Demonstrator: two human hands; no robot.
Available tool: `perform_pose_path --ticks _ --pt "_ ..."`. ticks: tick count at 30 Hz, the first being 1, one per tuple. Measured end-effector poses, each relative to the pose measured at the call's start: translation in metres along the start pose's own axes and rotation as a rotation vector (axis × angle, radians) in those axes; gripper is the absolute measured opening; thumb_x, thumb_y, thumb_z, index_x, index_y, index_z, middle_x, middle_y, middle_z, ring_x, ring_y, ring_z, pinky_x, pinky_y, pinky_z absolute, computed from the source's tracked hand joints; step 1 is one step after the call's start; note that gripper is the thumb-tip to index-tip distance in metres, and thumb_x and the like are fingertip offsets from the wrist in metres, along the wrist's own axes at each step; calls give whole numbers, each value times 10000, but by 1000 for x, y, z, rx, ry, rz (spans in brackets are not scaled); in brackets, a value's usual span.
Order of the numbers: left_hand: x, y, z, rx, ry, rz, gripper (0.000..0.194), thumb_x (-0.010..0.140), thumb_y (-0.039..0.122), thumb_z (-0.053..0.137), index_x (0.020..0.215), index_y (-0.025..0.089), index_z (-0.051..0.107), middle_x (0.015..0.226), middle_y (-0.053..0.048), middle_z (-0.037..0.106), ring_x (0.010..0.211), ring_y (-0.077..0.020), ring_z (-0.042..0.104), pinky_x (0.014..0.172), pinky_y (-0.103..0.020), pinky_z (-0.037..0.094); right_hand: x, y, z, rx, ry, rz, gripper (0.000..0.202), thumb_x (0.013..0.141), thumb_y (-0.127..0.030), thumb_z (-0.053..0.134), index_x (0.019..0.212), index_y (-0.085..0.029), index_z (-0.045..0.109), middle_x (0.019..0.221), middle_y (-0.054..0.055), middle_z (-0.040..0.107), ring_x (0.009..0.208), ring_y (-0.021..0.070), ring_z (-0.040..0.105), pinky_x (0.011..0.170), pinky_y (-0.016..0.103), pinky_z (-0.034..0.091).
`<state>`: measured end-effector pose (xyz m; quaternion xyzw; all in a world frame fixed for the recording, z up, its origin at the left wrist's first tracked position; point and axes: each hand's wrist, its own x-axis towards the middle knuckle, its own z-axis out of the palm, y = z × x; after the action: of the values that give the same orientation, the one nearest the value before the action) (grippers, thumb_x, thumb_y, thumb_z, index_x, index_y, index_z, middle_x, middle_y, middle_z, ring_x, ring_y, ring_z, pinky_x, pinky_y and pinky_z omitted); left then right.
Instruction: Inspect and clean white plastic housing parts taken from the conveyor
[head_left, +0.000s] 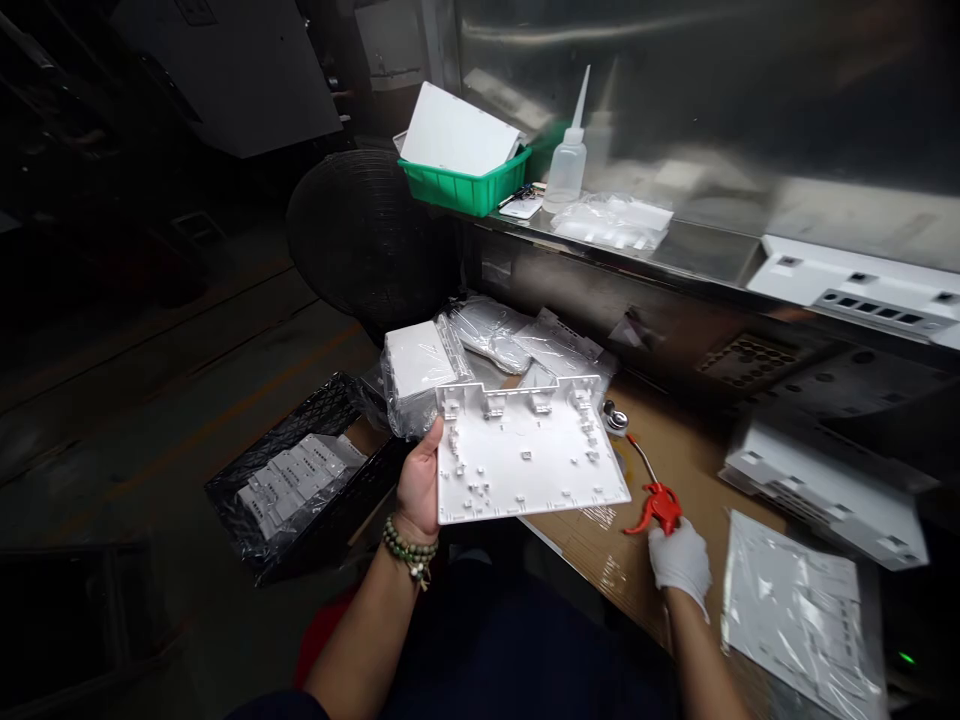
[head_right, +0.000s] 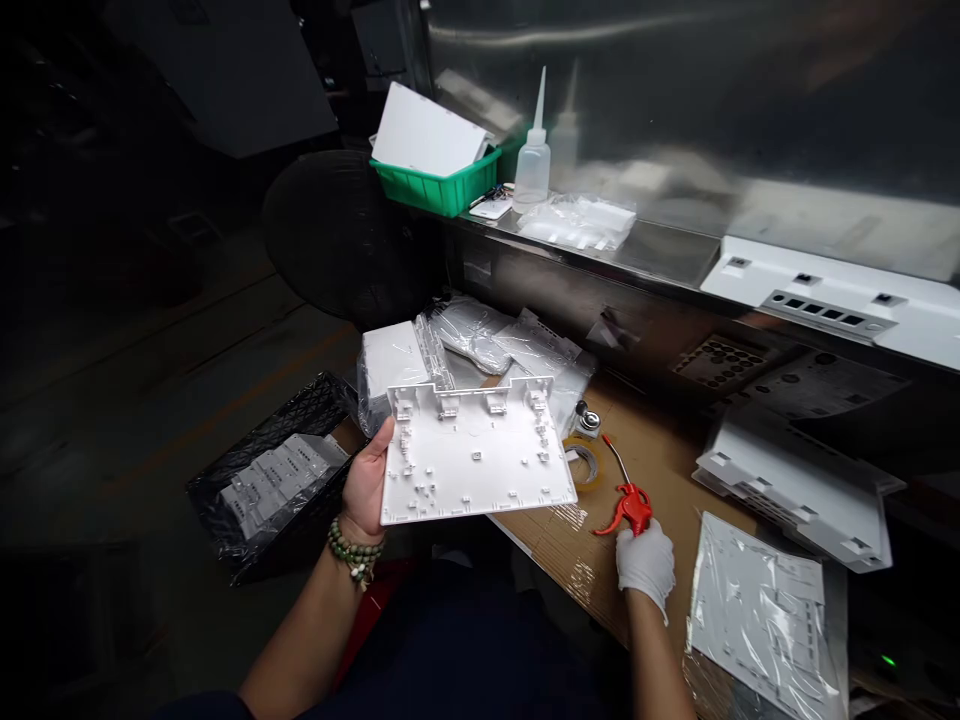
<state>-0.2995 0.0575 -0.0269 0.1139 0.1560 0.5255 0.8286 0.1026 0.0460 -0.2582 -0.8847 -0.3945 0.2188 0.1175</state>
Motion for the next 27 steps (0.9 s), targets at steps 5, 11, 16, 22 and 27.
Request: perform_pose_path --ticks 5,11,16,22,27 --pt "-21 -10 -31 -25 -1 -10 806 989 670 347 1609 157 302 1556 -174 478 1499 -365 342 1254 -563 159 8 8 -21 446 -111 53 502 663 -502 611 1013 -146 667 882 176 703 810 329 690 548 348 492" --pt "-92 -45 -94 31 653 -229 811 922 309 669 1600 78 290 1191 -181 750 1195 -344 678 1109 -464 483 -39 10 -74 1061 -628 -142 598 816 -677 520 1293 -316 551 1075 110 706 855 229 701 395 185 312" --pt "-143 -75 -149 148 1171 32 626 867 37 640 1474 70 492 992 -148 792 789 -273 778 830 -394 639 -108 -52 -93 532 -1381 -451 676 896 -757 484 1298 -221 579 721 31 646 576 184 628 405 207 351" --pt "-141 -101 -204 201 1400 205 523 838 13 623 1352 81 559 846 -90 776 790 -216 769 754 -272 632 -178 -99 -70 -264 -1000 -874 550 852 -742 562 1027 -232 674 904 80 712 800 270 665 690 325 434" --pt "-154 -101 -206 469 1443 285 335 730 42 720 1048 145 696 994 -124 785 1270 -325 629 956 -339 580 -174 -89 -71 -219 -1033 -834 513 850 -735 569 989 -250 663 897 47 722 785 236 661 661 286 402"
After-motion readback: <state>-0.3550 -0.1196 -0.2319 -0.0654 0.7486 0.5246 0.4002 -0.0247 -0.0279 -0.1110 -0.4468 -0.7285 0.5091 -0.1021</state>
